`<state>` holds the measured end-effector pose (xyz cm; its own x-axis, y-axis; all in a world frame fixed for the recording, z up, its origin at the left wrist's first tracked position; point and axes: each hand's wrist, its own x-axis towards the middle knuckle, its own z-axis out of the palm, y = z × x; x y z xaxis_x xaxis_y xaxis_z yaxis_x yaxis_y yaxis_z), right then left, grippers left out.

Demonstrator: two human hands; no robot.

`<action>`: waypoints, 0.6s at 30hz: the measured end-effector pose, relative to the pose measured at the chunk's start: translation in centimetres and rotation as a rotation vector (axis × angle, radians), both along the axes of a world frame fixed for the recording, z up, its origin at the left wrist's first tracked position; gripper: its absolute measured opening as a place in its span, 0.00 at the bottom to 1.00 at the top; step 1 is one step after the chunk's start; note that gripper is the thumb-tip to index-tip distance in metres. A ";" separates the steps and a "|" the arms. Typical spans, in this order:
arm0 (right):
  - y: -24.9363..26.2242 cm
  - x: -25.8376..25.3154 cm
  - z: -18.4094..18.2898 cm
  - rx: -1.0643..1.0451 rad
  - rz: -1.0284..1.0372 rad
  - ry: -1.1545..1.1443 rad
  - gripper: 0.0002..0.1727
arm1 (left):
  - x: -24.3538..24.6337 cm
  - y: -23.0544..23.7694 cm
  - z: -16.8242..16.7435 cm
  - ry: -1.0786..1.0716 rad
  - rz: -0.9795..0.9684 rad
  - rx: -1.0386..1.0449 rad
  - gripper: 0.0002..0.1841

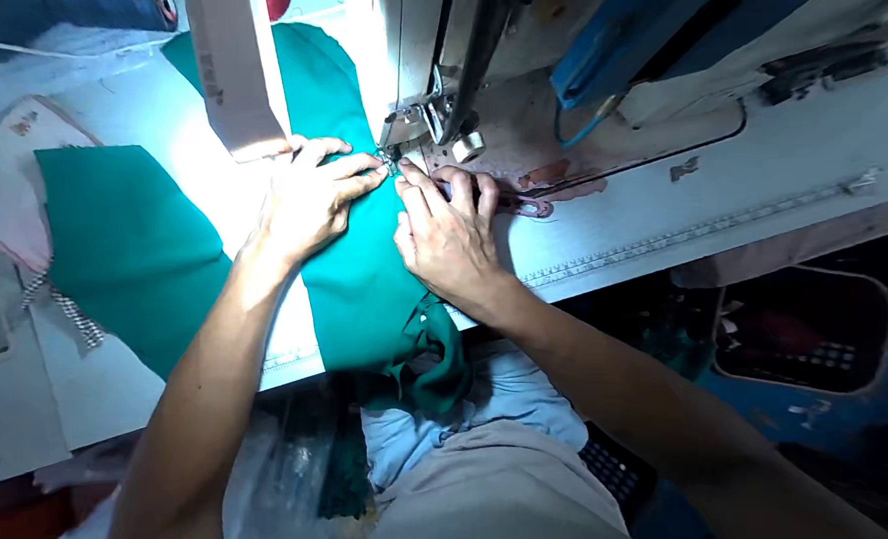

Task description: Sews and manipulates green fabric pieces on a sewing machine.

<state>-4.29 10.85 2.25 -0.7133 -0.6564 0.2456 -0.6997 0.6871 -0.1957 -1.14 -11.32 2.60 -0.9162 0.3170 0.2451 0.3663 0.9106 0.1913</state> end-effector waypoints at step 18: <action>2.9 3.6 2.1 -0.116 -0.118 -0.249 0.17 | 6.6 5.6 2.0 -0.251 0.916 0.169 0.38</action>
